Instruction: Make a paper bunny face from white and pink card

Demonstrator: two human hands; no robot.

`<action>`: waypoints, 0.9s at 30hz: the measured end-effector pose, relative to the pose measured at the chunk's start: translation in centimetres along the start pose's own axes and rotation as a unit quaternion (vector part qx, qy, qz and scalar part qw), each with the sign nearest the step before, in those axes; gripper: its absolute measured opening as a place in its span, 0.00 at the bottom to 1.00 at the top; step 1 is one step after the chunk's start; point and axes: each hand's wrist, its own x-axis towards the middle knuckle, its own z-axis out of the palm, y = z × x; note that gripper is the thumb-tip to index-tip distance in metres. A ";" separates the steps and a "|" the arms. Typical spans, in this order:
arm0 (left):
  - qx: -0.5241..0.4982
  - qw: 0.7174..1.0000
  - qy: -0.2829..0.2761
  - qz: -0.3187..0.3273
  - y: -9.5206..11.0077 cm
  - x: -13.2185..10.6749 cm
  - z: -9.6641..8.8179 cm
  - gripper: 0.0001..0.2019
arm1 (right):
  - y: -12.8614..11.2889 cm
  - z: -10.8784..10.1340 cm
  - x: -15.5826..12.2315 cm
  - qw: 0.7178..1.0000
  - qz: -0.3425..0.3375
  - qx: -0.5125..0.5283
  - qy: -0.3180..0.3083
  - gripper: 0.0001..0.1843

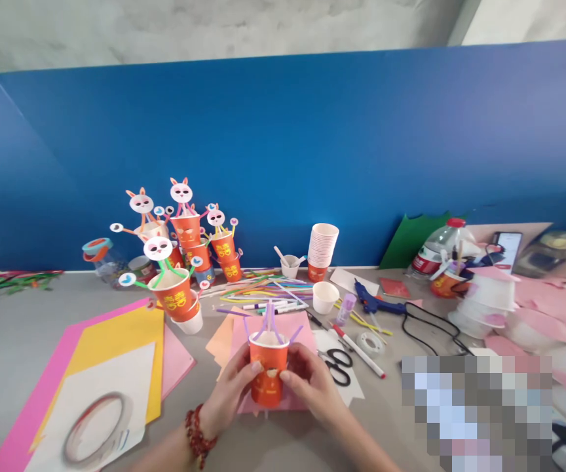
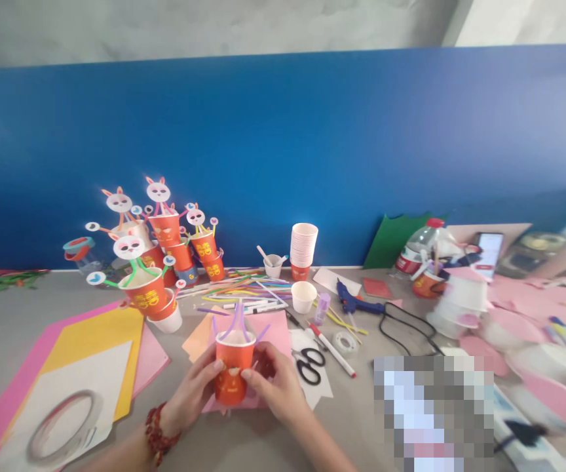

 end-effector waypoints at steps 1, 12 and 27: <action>-0.031 0.999 0.014 -0.013 0.2 0.2 -0.2 0.19 | 0.1 -0.3 0.1 1.000 0.003 0.002 0.022 0.22; -0.148 0.983 0.074 -0.084 0.5 1.0 -1.4 0.17 | 0.7 -3.5 1.3 0.978 -0.024 -0.140 0.151 0.14; -0.163 0.972 0.128 -0.115 -0.6 1.4 -1.9 0.08 | 0.6 -2.2 1.2 0.859 0.021 -0.511 0.006 0.11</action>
